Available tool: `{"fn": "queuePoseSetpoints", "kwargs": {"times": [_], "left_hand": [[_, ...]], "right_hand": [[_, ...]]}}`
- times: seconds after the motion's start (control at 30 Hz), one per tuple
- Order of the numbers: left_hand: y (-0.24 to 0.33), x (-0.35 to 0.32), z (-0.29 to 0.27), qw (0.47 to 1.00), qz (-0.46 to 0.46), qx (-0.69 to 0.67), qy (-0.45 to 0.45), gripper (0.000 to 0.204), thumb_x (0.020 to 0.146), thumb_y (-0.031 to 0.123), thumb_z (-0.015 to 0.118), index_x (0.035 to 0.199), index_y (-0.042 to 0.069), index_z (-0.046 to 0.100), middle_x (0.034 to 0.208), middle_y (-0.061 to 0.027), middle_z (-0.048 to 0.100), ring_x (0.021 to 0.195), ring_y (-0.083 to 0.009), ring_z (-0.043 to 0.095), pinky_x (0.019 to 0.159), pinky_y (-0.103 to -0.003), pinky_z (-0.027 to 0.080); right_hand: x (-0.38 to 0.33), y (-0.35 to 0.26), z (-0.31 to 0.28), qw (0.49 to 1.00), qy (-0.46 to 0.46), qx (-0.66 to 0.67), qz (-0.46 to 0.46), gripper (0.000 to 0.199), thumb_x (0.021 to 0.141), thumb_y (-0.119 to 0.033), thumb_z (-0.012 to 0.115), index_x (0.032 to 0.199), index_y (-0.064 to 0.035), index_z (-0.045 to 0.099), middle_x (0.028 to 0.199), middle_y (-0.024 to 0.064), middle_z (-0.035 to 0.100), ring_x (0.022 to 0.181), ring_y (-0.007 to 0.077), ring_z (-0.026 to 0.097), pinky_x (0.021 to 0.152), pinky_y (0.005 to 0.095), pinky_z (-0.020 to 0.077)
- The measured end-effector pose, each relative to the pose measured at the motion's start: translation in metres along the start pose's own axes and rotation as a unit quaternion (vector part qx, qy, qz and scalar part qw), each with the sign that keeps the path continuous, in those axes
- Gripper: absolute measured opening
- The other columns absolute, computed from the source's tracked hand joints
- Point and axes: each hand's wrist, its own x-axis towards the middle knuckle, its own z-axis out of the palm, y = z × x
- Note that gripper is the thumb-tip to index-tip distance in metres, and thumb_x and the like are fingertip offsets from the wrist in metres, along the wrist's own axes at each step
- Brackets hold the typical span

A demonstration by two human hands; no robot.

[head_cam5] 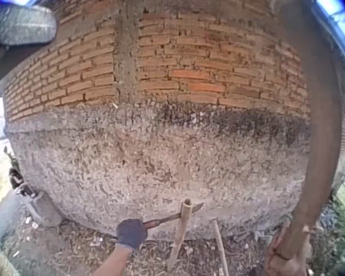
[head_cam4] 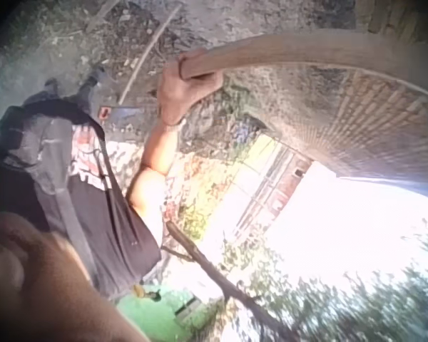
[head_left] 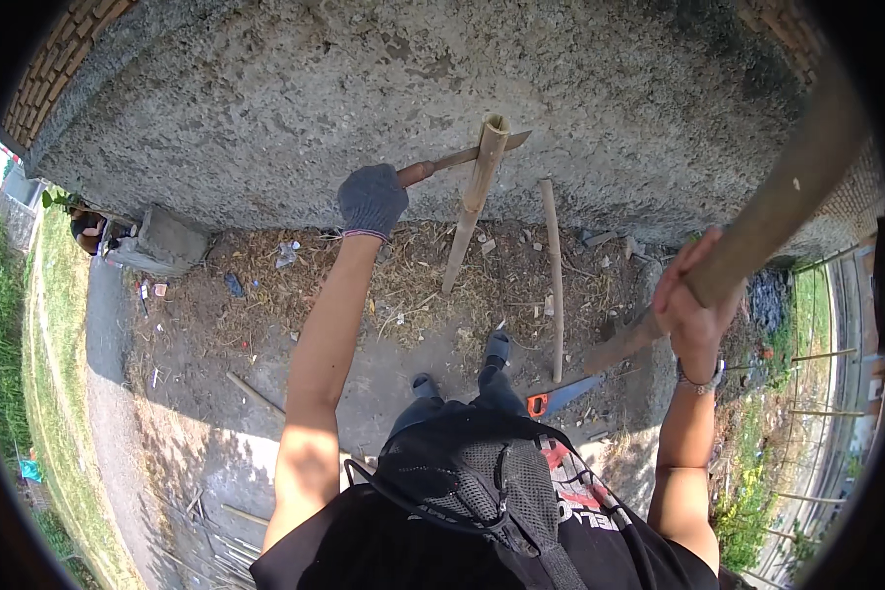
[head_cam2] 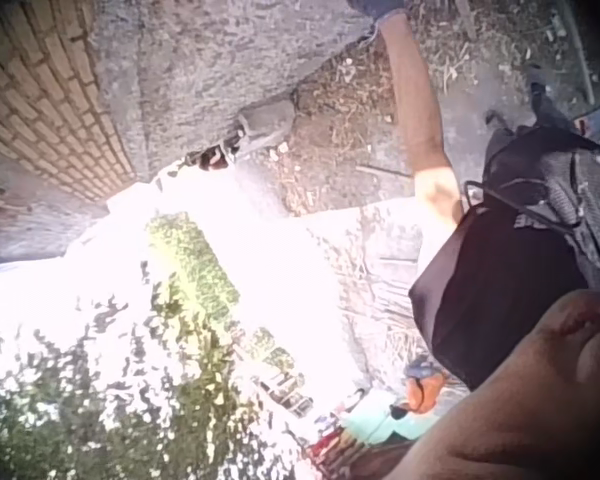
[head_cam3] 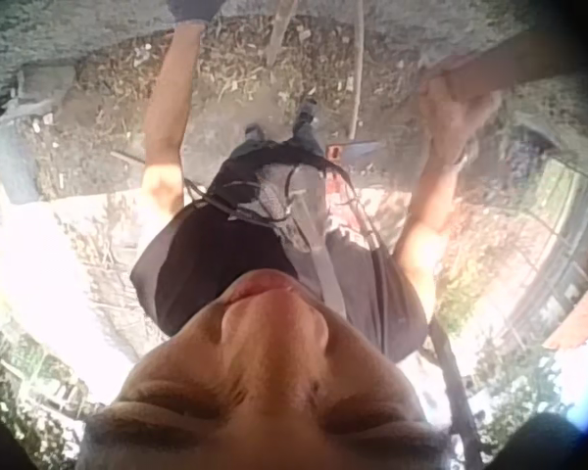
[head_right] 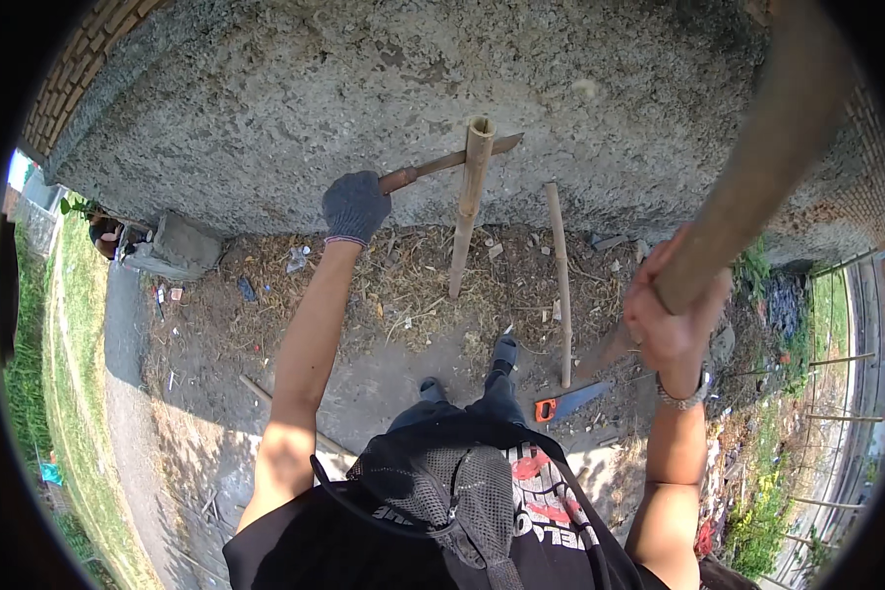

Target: The person splits a bamboo stalk lengthwise by positioning a knife on its top and hammering the blade down with another bamboo pole, then separates the split bamboo pieces by hand.

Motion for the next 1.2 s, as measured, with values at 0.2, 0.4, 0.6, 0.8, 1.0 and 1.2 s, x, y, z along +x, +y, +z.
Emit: {"fn": "queuePoseSetpoints", "kwargs": {"times": [0.2,0.4,0.6,0.8,1.0,1.2], "left_hand": [[-0.009,-0.029,0.037,0.998,-0.004,-0.028,-0.05,0.025,0.084,0.031,0.069,0.096,0.01,0.078,0.091,-0.0156,0.076,0.088,-0.0356,0.075,0.08,-0.048,0.059],[-0.017,-0.027,0.041,0.998,-0.012,-0.025,-0.06,0.024,0.088,0.03,0.067,0.098,0.01,0.078,0.093,-0.0149,0.077,0.092,-0.0344,0.074,0.081,-0.048,0.058],[-0.019,-0.011,0.051,0.998,-0.015,-0.052,-0.012,0.024,0.088,0.035,0.068,0.096,0.013,0.074,0.089,-0.0125,0.076,0.09,-0.0333,0.074,0.079,-0.049,0.058],[-0.013,-0.007,0.053,1.0,0.028,-0.015,0.0,0.025,0.089,0.036,0.069,0.097,0.013,0.074,0.088,-0.0123,0.076,0.087,-0.033,0.074,0.077,-0.049,0.058],[-0.011,-0.014,0.062,0.999,0.05,0.008,-0.007,0.027,0.091,0.038,0.067,0.095,0.012,0.075,0.088,-0.0131,0.076,0.086,-0.0338,0.074,0.076,-0.048,0.058],[-0.006,-0.01,0.061,1.0,0.017,0.01,-0.01,0.029,0.091,0.04,0.066,0.094,0.012,0.075,0.086,-0.0153,0.076,0.084,-0.0353,0.074,0.074,-0.049,0.058]], "right_hand": [[-0.07,0.17,0.007,0.874,-0.242,-0.35,0.235,0.035,0.068,-0.016,0.074,0.093,0.0073,0.069,0.072,0.0116,0.066,0.059,0.0181,0.066,0.056,0.0382,0.0523],[-0.014,0.0,-0.031,0.96,0.01,-0.265,0.095,0.04,0.07,-0.011,0.065,0.105,0.0066,0.062,0.068,0.006,0.056,0.058,0.0156,0.056,0.055,0.032,0.0476],[0.035,-0.045,-0.103,0.981,0.121,0.011,-0.151,0.02,0.083,-0.007,0.059,0.1,0.0004,0.052,0.072,0.0097,0.054,0.053,0.0154,0.052,0.054,0.0298,0.0479],[-0.057,0.185,-0.049,0.903,-0.05,-0.306,0.299,0.035,0.07,-0.015,0.074,0.087,0.0132,0.06,0.061,0.0115,0.063,0.05,0.0224,0.064,0.044,0.0352,0.0489],[-0.043,0.132,-0.08,0.912,-0.058,-0.317,0.253,0.042,0.064,-0.015,0.075,0.099,0.0075,0.069,0.078,0.0146,0.066,0.073,0.0201,0.065,0.072,0.0373,0.053],[0.038,-0.044,-0.142,0.953,0.189,-0.175,-0.157,0.013,0.087,-0.01,0.059,0.094,0.0003,0.056,0.067,0.0047,0.054,0.05,0.0117,0.052,0.048,0.027,0.043]]}}
